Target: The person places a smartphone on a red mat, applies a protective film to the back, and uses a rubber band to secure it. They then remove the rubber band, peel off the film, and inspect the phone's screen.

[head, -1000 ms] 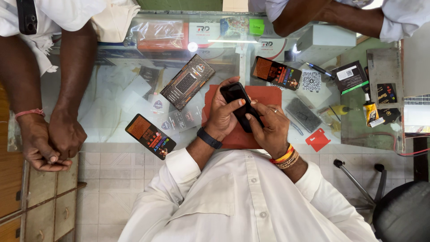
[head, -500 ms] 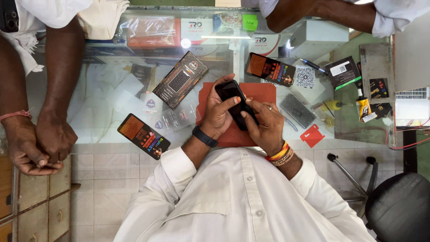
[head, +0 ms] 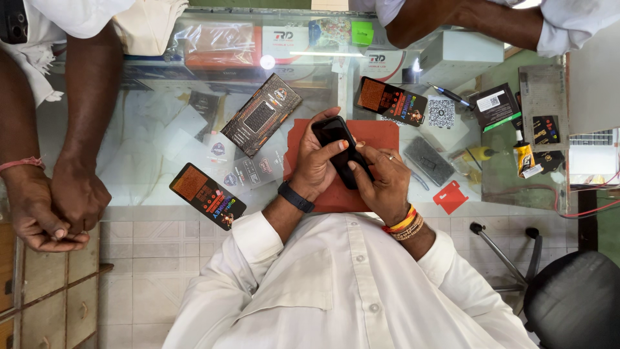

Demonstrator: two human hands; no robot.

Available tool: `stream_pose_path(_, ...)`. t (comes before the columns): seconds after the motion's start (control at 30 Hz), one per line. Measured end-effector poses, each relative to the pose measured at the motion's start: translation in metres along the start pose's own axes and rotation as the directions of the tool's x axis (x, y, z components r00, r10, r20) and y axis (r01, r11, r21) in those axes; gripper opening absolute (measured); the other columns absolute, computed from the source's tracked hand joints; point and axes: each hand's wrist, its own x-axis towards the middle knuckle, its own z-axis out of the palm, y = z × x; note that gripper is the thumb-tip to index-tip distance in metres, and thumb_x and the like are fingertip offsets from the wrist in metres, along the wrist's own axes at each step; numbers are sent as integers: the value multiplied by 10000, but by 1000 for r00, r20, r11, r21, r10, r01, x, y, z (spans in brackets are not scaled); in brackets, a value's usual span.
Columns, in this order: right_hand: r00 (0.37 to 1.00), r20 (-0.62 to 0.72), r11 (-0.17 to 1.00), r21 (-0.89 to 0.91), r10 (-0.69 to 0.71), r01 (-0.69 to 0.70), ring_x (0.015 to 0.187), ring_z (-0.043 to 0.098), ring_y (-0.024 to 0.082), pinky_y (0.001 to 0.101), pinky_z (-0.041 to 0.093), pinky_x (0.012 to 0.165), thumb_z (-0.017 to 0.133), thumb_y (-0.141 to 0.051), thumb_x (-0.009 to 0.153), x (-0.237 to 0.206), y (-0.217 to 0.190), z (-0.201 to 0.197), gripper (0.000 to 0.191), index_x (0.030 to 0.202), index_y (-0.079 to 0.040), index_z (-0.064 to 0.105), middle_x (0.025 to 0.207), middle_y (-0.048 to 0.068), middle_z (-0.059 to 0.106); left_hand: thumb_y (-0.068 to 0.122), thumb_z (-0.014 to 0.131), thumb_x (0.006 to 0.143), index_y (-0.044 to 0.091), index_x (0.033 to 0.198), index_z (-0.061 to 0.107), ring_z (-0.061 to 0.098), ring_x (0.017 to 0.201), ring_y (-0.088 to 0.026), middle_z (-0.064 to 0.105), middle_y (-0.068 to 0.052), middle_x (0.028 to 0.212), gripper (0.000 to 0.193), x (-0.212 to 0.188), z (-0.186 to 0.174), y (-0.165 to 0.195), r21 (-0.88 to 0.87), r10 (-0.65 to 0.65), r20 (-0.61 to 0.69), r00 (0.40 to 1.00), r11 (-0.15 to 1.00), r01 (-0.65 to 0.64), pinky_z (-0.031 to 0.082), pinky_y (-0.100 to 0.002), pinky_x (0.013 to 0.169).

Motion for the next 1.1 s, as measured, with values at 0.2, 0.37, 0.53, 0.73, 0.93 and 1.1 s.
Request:
stream_pose_path(0.2,1000,-3,1000,3,13,-13,860,716,233,342,542,823,820,-45,872,0,-2,0,314,1162,-19,704,1054,107,767,-64,757,871,29,1448,474,687,1000,-190,648,-65,1086,650,0,-1,0,15,0,-12,1000,1000,0,579,-358,948)
stream_pose_path(0.37,1000,-4,1000,-3,9,-9,875,716,239,343,546,823,818,-49,876,0,-2,0,310,1161,-20,702,1062,113,767,-59,762,868,23,1446,474,691,993,-195,650,-67,1085,651,0,-1,-1,14,3,-13,1000,1000,-3,581,-359,942)
stream_pose_path(0.53,999,0,999,7,38,-38,871,710,244,339,552,809,820,-55,871,-1,-3,1,317,1166,-20,709,1040,110,765,-53,745,874,38,1447,468,702,975,-212,671,-100,1051,643,-1,0,1,4,-14,3,1000,1000,14,591,-400,954)
stream_pose_path(0.73,1000,29,1000,-15,-8,8,845,701,236,356,542,836,822,-47,862,0,-4,-2,320,1161,-20,710,1047,113,768,-71,751,864,42,1450,473,701,969,-197,679,-72,1057,658,-1,2,1,-47,-9,-15,1000,999,9,600,-463,987)
stream_pose_path(0.93,999,-35,1000,-16,14,-15,847,686,225,324,532,791,849,-61,861,-2,-9,-2,628,1398,22,534,903,88,733,-57,752,876,56,1481,465,712,975,-219,686,-102,1020,680,0,3,3,-95,-16,31,999,995,19,600,-484,975)
stream_pose_path(1.1,999,-51,1000,-21,-14,13,841,685,228,327,544,775,876,-94,834,-3,-11,-2,715,1424,4,486,878,108,721,-51,757,867,60,1473,469,713,965,-227,681,-98,1028,680,1,6,3,-86,-11,23,1000,996,13,610,-474,965)
